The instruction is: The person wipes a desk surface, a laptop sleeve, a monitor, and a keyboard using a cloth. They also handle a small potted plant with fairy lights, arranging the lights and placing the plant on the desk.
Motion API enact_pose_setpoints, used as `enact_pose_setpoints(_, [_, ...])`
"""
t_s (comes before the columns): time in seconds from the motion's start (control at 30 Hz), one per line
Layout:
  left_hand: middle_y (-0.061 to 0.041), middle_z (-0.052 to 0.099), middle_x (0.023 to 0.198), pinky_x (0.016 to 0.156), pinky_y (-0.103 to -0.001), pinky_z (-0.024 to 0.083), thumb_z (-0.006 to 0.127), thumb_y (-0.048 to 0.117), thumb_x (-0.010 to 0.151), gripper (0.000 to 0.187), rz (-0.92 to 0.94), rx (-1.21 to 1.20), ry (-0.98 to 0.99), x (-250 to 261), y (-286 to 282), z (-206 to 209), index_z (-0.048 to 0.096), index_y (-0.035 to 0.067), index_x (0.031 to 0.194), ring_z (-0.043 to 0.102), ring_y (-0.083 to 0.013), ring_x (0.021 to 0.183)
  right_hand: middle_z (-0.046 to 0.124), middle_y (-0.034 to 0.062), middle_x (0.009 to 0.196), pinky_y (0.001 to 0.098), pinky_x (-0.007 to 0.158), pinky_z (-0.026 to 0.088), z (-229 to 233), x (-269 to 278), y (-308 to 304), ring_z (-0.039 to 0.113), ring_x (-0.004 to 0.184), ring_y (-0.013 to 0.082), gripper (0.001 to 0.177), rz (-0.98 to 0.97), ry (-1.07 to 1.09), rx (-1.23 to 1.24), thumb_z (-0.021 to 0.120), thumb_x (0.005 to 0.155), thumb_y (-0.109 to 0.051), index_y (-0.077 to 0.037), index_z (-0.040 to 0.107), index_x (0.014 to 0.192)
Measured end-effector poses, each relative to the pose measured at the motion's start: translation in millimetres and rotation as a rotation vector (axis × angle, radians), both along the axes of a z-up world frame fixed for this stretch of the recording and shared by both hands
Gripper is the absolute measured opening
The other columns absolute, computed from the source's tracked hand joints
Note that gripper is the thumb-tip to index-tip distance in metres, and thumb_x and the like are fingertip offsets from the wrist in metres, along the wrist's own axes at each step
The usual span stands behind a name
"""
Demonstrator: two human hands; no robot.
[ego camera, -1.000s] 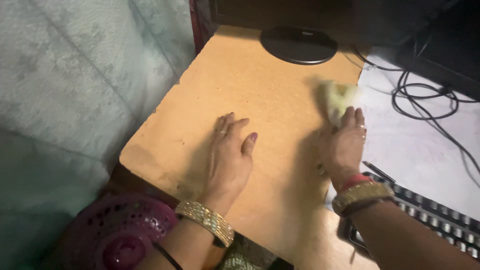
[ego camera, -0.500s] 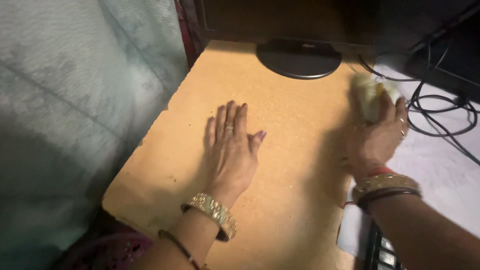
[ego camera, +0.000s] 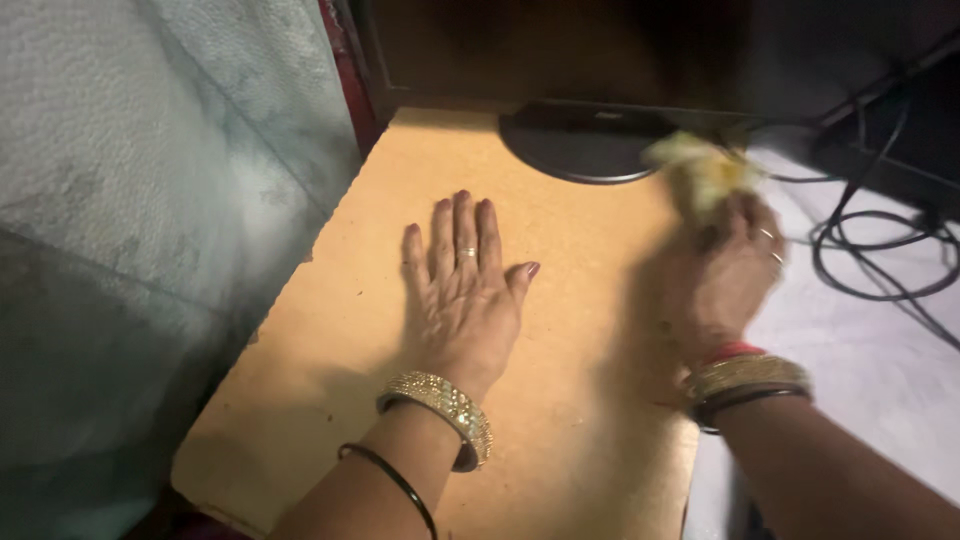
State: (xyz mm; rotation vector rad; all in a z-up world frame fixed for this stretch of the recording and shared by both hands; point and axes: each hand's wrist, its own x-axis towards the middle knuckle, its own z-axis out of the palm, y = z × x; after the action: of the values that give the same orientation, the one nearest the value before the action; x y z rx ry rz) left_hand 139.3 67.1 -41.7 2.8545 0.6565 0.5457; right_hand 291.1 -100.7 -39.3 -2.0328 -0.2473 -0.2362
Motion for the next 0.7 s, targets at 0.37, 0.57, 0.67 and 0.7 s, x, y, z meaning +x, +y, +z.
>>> enact_pose_setpoints(0.37, [-0.026,0.026,0.163,0.122,-0.055,0.011,0.05,0.059,0.097,0.1,0.174,-0.009,-0.026,33.7,29.1,6.3,0.004,-0.004,0.158,0.022,-0.0336,0.154,0.031,0.0338,0.157,0.0555,0.115,0.028,-17.6,-20.5,83.1,0.033,0.14,0.0522,0.058,0.097,-0.345,-0.58,0.053,0.104,-0.028,0.002,0.044,0.153])
enact_pose_setpoints(0.57, [-0.022,0.031,0.16,0.12,-0.053,0.009,0.055,0.075,0.082,0.121,0.079,-0.075,0.006,61.5,58.5,11.2,0.0,-0.003,0.155,0.023,-0.0304,0.151,0.031,0.0299,0.158,0.0529,0.119,0.027,-13.7,-10.4,85.6,0.03,0.144,0.05,0.062,0.033,-0.206,-0.475,0.054,0.099,-0.02,0.003,0.039,0.155])
enact_pose_setpoints(0.67, [-0.018,0.035,0.16,0.121,-0.053,0.009,0.053,0.073,0.087,0.116,0.009,-0.048,-0.009,63.8,59.2,10.3,0.001,-0.004,0.156,0.025,-0.0299,0.151,0.033,0.0272,0.16,0.0503,0.124,0.025,-24.0,9.1,86.3,0.029,0.149,0.0458,0.059,0.215,-0.303,-0.563,0.051,0.1,-0.022,0.002,0.042,0.153])
enact_pose_setpoints(0.7, [-0.017,0.037,0.16,0.121,-0.052,0.01,0.053,0.072,0.088,0.114,-0.011,-0.031,-0.036,63.4,58.3,9.9,0.002,-0.004,0.157,0.026,-0.0298,0.15,0.035,0.0265,0.16,0.0498,0.126,0.024,-26.0,17.2,84.8,0.029,0.15,0.0445,0.058,0.233,-0.31,-0.597,0.049,0.101,-0.024,0.001,0.043,0.153])
